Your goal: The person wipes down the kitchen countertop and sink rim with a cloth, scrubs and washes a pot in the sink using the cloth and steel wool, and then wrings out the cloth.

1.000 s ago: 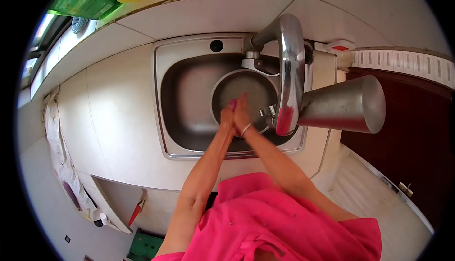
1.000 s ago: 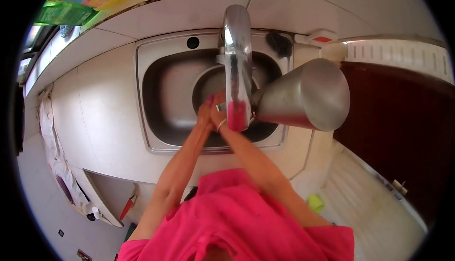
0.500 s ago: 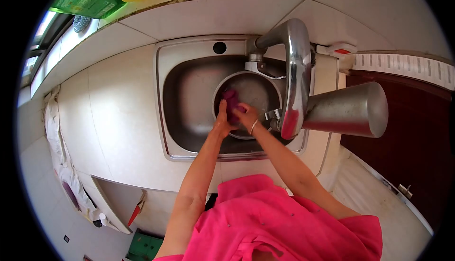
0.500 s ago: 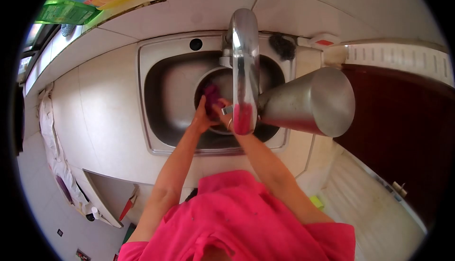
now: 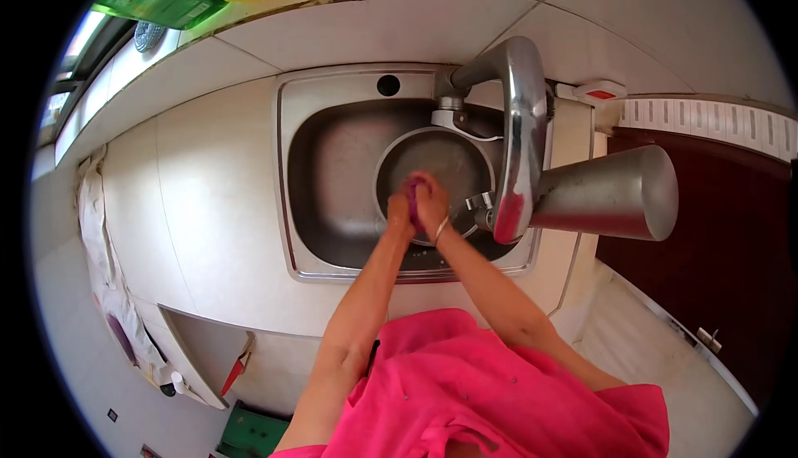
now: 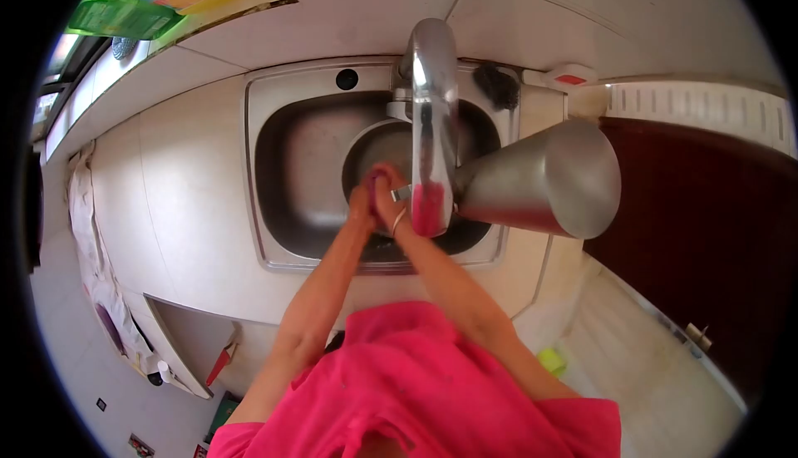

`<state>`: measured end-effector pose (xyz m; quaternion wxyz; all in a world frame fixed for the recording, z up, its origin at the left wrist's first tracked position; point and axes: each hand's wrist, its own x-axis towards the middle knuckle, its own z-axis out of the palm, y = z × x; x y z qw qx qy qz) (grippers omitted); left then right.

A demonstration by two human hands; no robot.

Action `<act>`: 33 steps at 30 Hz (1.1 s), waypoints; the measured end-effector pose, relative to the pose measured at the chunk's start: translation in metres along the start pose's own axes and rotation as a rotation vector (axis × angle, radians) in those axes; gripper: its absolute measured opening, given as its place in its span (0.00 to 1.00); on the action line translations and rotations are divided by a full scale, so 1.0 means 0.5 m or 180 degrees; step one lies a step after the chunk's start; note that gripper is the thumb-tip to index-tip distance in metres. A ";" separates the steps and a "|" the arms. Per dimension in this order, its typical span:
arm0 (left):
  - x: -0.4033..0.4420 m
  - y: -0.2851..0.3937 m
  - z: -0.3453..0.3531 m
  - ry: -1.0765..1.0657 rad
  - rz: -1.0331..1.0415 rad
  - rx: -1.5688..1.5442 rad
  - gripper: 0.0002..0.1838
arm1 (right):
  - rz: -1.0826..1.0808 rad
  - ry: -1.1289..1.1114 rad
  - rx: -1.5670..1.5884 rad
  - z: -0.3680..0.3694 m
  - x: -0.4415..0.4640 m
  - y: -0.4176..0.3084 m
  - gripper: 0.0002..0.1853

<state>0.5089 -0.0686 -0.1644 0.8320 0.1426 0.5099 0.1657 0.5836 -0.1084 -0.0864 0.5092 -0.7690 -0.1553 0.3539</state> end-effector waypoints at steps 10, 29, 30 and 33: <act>-0.087 0.054 0.106 0.0482 0.0213 0.1475 0.24 | 0.0196 -0.0730 -0.1726 -0.018 0.037 -0.002 0.22; -0.152 0.154 0.068 0.0042 -0.0433 0.1641 0.41 | -0.1380 0.0282 -0.3438 -0.136 0.062 0.068 0.20; -0.154 0.149 0.068 0.0032 -0.0615 0.1424 0.43 | -0.1181 0.0123 -0.3616 -0.125 0.065 0.043 0.20; -0.146 0.125 0.067 0.0140 -0.1094 0.0803 0.43 | 0.0071 -0.0862 -0.2433 -0.078 0.074 0.064 0.20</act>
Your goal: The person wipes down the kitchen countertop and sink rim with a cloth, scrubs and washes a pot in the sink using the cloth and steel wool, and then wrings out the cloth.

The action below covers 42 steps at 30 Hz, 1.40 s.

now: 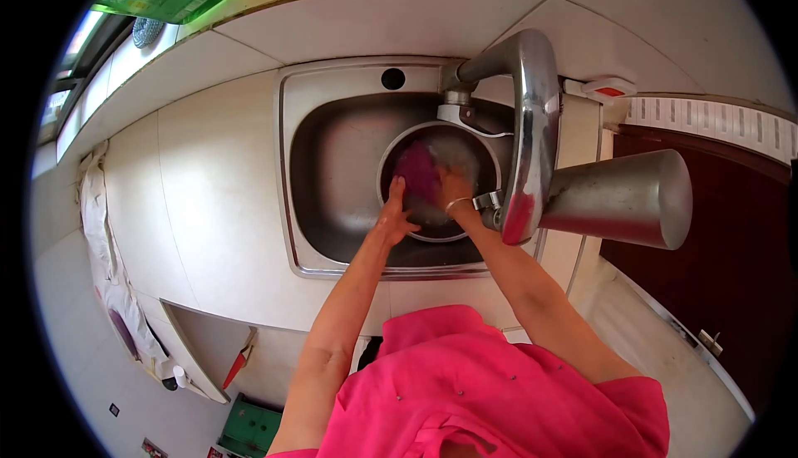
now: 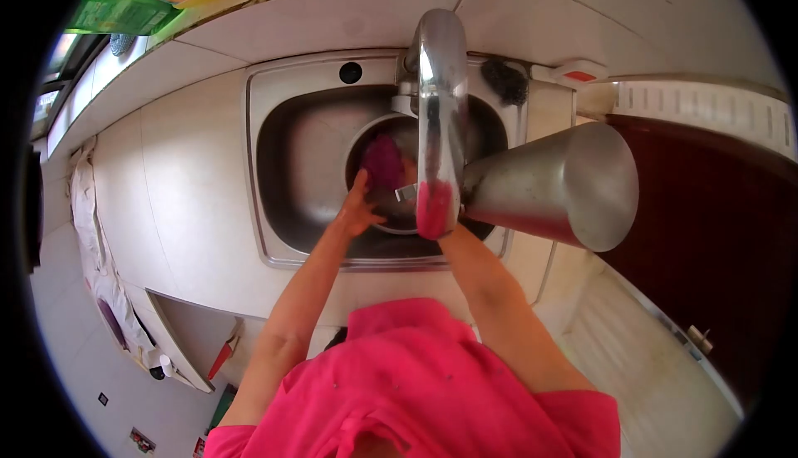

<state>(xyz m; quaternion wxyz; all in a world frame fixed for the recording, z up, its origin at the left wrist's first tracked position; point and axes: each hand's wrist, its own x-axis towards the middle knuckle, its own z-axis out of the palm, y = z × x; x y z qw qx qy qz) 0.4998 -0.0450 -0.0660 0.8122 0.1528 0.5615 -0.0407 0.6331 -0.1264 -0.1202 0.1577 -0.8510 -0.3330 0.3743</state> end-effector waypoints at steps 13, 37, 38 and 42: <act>0.160 -0.116 -0.005 -0.1141 0.0699 -0.1989 0.10 | 0.0368 0.1167 0.1327 0.028 -0.063 -0.102 0.10; 0.022 -0.018 0.097 0.1066 0.0677 -0.0272 0.21 | -0.0112 0.0694 0.1015 0.068 -0.046 -0.016 0.18; 0.004 -0.003 0.103 0.0890 0.0861 -0.0162 0.21 | -0.0202 0.0770 0.0792 0.087 -0.019 0.051 0.17; 0.059 -0.008 0.018 0.0231 0.1237 0.0135 0.30 | -0.0645 0.1763 -0.0220 0.072 -0.041 0.148 0.17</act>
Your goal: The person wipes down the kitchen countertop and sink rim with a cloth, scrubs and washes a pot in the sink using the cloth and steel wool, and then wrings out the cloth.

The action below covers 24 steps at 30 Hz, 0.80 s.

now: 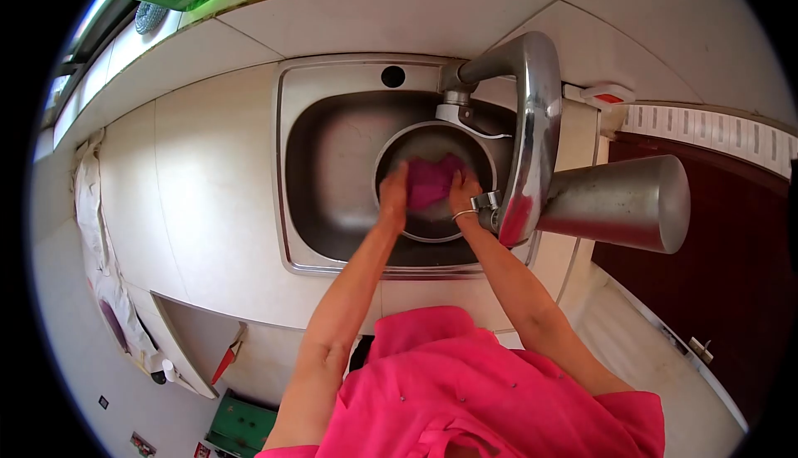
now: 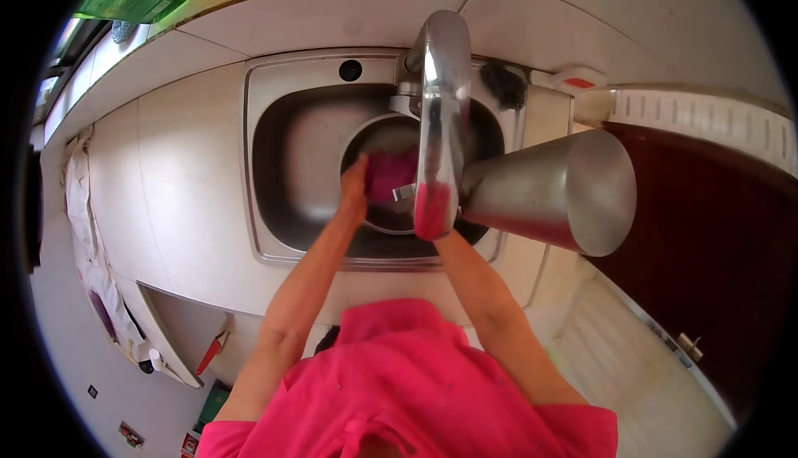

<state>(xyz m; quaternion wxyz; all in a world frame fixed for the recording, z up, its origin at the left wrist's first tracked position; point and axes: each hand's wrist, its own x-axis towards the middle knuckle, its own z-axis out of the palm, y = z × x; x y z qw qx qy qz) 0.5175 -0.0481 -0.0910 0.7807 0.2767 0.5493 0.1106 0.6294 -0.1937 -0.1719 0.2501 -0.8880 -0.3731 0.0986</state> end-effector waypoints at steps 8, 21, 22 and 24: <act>-0.035 0.023 -0.022 0.0123 -0.0904 -0.0134 0.46 | 0.0254 -0.0445 0.0264 0.000 0.013 -0.049 0.23; -0.010 -0.033 0.044 -0.0525 -0.0588 -0.1869 0.13 | 0.1874 -0.0499 0.1463 -0.136 0.099 -0.298 0.11; -0.017 -0.025 0.054 -0.0463 -0.0501 -0.1739 0.16 | 0.1887 -0.0429 0.1662 -0.102 0.105 -0.266 0.11; -0.031 0.007 0.068 -0.0051 -0.0358 -0.1240 0.15 | 0.1877 -0.0280 0.2060 -0.027 0.105 -0.205 0.13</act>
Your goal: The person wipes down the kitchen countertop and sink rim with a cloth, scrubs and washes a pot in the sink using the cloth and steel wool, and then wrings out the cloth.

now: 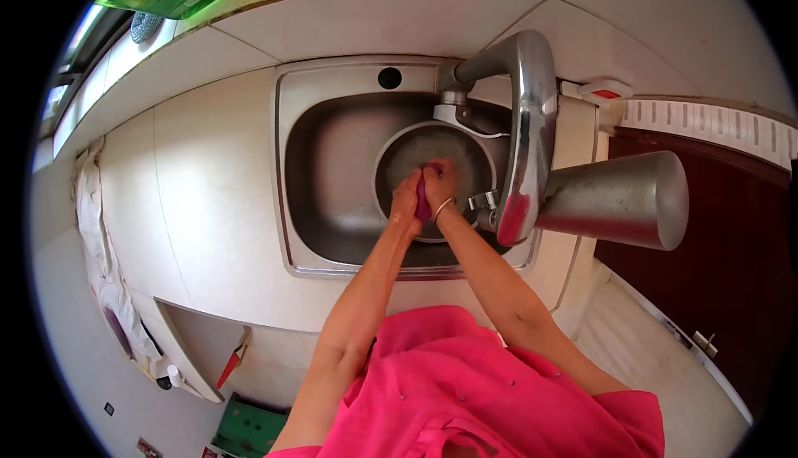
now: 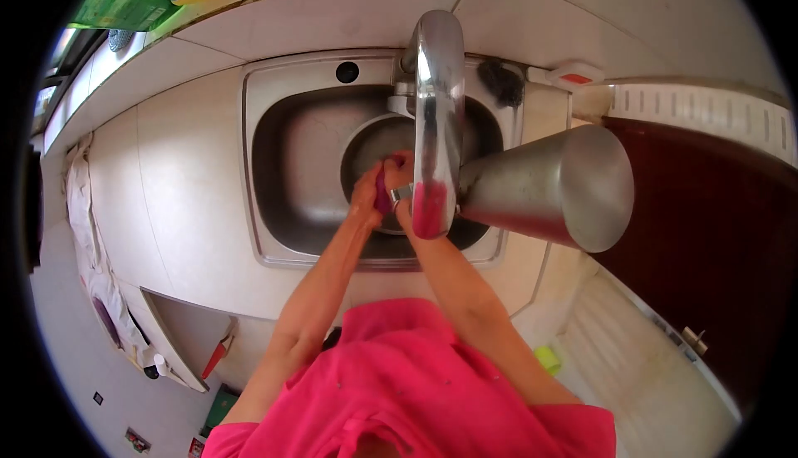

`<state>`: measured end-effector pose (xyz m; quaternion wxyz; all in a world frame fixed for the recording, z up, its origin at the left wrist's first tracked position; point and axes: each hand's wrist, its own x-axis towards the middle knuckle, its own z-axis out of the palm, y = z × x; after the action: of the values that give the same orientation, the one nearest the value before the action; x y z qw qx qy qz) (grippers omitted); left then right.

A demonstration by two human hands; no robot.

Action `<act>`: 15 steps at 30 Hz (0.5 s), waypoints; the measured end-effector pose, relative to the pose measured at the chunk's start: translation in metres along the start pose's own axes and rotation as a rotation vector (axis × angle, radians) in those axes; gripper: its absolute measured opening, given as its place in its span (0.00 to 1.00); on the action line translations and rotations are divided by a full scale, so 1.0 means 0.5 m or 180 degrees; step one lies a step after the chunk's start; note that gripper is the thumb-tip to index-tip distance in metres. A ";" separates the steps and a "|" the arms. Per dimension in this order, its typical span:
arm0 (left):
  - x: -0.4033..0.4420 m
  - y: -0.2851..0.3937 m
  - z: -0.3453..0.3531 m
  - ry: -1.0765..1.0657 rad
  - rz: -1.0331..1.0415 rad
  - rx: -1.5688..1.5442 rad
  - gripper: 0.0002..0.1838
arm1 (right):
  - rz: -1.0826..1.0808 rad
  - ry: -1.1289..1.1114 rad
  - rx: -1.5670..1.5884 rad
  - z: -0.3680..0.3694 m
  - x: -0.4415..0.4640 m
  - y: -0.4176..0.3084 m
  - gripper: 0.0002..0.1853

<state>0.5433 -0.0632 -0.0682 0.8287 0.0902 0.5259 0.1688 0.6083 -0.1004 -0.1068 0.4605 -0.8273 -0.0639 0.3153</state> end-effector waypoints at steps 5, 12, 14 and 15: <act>0.136 0.016 -0.134 0.0261 0.0034 0.0866 0.18 | -0.1187 -0.0528 0.0209 -0.003 -0.197 -0.083 0.22; 0.008 -0.003 -0.008 0.0882 0.0163 0.0801 0.23 | -0.0067 -0.0121 -0.0778 0.028 -0.042 0.048 0.19; 0.031 0.020 -0.029 0.0752 0.0314 0.1287 0.23 | -0.0154 -0.0461 0.0129 0.003 -0.110 -0.067 0.20; 0.052 0.030 -0.053 0.0550 0.0349 0.1182 0.23 | -0.0651 -0.0338 0.0095 0.010 -0.170 -0.088 0.19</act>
<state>0.5270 -0.0403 -0.0968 0.7393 0.2550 0.6114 0.1209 0.5460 -0.1054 -0.0343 0.4985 -0.7917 -0.1676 0.3110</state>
